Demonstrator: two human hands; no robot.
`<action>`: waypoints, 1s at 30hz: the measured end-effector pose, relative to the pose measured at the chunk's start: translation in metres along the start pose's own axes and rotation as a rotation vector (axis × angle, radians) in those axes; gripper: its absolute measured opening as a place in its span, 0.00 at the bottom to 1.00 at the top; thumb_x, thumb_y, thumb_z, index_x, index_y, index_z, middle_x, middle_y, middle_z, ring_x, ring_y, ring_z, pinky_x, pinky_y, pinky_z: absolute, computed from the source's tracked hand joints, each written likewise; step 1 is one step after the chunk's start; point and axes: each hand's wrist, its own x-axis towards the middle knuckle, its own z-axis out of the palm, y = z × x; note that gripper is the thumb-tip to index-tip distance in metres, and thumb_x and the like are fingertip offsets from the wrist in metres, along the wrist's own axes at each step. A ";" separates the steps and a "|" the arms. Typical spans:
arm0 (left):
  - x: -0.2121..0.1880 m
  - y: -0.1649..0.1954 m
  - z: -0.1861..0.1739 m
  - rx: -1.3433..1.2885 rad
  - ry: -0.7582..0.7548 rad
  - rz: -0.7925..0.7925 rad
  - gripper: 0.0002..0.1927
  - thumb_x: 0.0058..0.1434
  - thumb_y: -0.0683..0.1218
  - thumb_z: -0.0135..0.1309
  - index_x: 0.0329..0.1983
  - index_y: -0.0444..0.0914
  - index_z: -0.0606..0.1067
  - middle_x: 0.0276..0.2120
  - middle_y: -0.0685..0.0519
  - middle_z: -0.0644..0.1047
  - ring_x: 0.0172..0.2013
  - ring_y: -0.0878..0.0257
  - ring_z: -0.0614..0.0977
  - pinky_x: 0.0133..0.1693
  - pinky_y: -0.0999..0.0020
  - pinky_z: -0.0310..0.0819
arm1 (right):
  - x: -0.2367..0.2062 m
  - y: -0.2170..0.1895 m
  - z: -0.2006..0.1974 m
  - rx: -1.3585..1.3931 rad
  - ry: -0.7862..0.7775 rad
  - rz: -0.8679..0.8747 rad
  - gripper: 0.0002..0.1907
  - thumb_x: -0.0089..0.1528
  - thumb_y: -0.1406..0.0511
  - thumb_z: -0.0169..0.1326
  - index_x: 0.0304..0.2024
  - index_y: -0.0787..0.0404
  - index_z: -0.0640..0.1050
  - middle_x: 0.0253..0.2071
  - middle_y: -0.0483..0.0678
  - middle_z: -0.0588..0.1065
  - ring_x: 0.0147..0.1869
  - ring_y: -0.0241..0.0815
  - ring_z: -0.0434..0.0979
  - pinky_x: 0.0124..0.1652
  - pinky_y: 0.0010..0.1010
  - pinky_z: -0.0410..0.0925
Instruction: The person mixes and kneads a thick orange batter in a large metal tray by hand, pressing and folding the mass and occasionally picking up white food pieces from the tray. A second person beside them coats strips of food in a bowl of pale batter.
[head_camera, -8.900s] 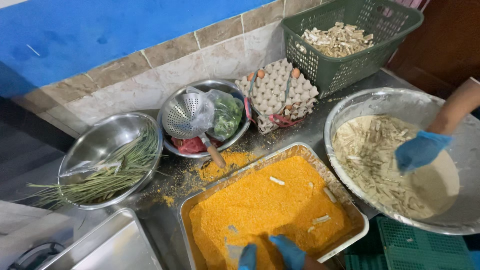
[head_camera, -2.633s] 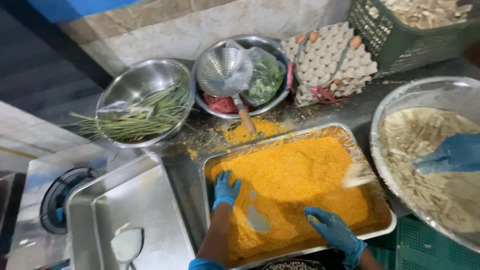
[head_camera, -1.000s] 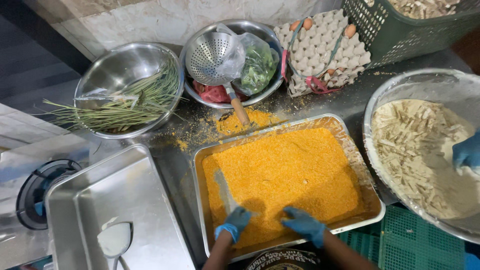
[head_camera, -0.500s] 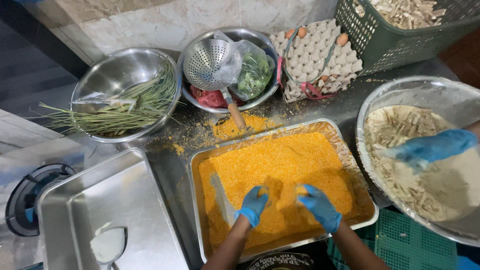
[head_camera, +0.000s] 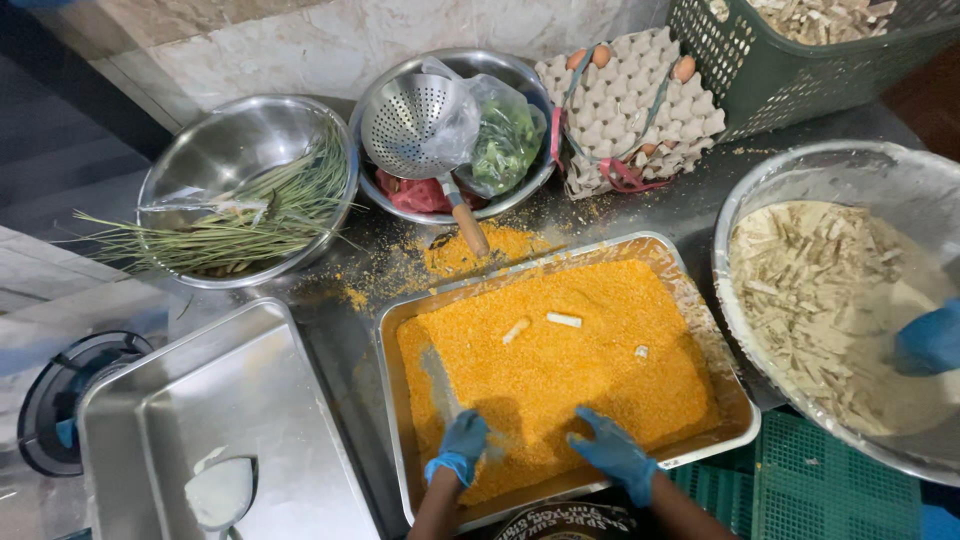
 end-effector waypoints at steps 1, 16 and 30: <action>-0.002 -0.001 0.003 -0.075 -0.030 -0.023 0.25 0.64 0.55 0.47 0.62 0.42 0.71 0.48 0.40 0.82 0.46 0.42 0.84 0.51 0.53 0.78 | 0.005 -0.005 0.003 -0.013 0.055 -0.031 0.37 0.61 0.48 0.60 0.67 0.59 0.68 0.66 0.62 0.68 0.70 0.59 0.66 0.64 0.44 0.60; 0.060 0.110 -0.072 0.338 0.576 0.781 0.31 0.64 0.50 0.52 0.71 0.40 0.66 0.67 0.34 0.66 0.64 0.35 0.67 0.62 0.45 0.63 | -0.009 0.049 -0.078 -0.050 -0.318 -0.027 0.26 0.63 0.50 0.53 0.58 0.54 0.78 0.56 0.48 0.80 0.60 0.43 0.80 0.58 0.34 0.72; 0.015 0.032 -0.042 0.355 -0.161 0.121 0.24 0.66 0.60 0.42 0.51 0.40 0.77 0.50 0.38 0.80 0.50 0.41 0.81 0.53 0.54 0.73 | 0.010 0.084 -0.140 -0.264 0.053 0.300 0.35 0.57 0.54 0.56 0.63 0.65 0.72 0.64 0.64 0.71 0.69 0.59 0.70 0.65 0.41 0.63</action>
